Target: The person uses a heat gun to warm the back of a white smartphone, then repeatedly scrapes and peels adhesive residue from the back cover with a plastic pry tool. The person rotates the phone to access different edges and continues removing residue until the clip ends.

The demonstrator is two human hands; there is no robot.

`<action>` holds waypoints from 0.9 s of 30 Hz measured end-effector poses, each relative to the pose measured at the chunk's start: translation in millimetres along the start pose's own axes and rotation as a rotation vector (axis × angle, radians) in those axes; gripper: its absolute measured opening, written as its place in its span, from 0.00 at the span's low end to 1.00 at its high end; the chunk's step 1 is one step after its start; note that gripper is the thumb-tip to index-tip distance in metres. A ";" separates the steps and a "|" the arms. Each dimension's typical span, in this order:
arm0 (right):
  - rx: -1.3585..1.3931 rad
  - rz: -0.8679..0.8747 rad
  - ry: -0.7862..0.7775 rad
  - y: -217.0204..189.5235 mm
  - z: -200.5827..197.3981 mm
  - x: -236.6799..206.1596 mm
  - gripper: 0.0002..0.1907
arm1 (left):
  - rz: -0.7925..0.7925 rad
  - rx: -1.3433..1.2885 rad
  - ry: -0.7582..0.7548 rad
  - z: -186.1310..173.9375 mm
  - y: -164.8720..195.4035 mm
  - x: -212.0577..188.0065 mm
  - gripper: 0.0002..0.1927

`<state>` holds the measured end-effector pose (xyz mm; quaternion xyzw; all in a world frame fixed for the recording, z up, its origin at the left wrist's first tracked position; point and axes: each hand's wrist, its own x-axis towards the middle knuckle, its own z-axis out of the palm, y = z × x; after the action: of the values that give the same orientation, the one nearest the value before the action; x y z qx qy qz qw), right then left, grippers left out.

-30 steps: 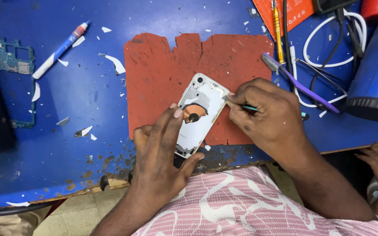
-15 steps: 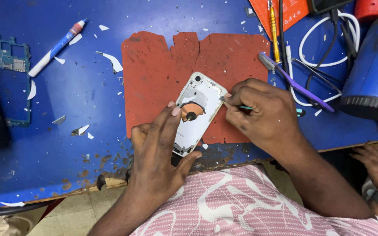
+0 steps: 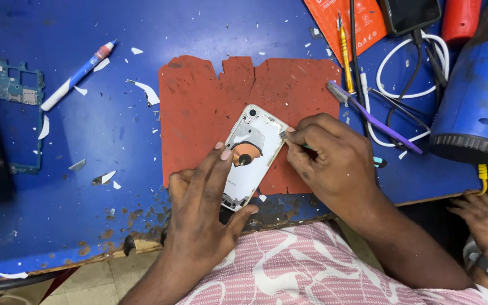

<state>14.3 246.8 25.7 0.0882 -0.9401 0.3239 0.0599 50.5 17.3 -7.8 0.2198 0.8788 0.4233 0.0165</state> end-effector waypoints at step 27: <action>0.009 0.044 -0.037 3.3 1.4 -2.0 0.08 | -0.004 -0.009 0.002 -1.5 1.0 2.7 0.56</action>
<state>15.6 248.8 22.2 0.0739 -0.9412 0.3279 0.0350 48.1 17.8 -5.6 0.2176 0.8773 0.4274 0.0172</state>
